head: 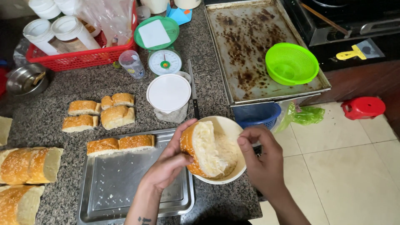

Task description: The person takes sliced bread rolls from a countertop, opens them, and spreads a creamy substance from a white bowl onto the inner surfaces using their fingers. The prepared rolls are then placed onto a metal tray.

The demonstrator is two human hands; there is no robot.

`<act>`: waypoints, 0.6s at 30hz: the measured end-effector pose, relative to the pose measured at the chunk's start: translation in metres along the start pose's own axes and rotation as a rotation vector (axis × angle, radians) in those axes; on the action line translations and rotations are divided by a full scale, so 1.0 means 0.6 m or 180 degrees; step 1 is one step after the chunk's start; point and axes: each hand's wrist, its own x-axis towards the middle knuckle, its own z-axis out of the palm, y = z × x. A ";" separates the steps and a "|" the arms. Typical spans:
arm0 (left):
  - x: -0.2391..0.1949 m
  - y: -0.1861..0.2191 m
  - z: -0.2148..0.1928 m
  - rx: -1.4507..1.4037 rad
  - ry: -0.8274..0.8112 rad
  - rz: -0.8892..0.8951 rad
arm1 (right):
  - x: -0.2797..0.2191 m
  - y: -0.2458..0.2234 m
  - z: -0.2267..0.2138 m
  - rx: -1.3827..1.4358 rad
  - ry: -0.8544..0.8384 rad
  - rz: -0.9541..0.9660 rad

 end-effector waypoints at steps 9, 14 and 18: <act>-0.063 0.002 -0.061 -0.0509 0.0375 0.0344 | -0.012 0.014 0.033 -0.0919 -0.0951 -0.0006; -0.098 0.011 -0.087 -0.0481 0.0455 0.0281 | -0.025 -0.013 0.108 -0.0337 -0.1297 0.0658; -0.124 0.024 -0.118 -0.0360 0.0566 0.0313 | -0.028 -0.031 0.153 -0.0267 -0.1448 0.0604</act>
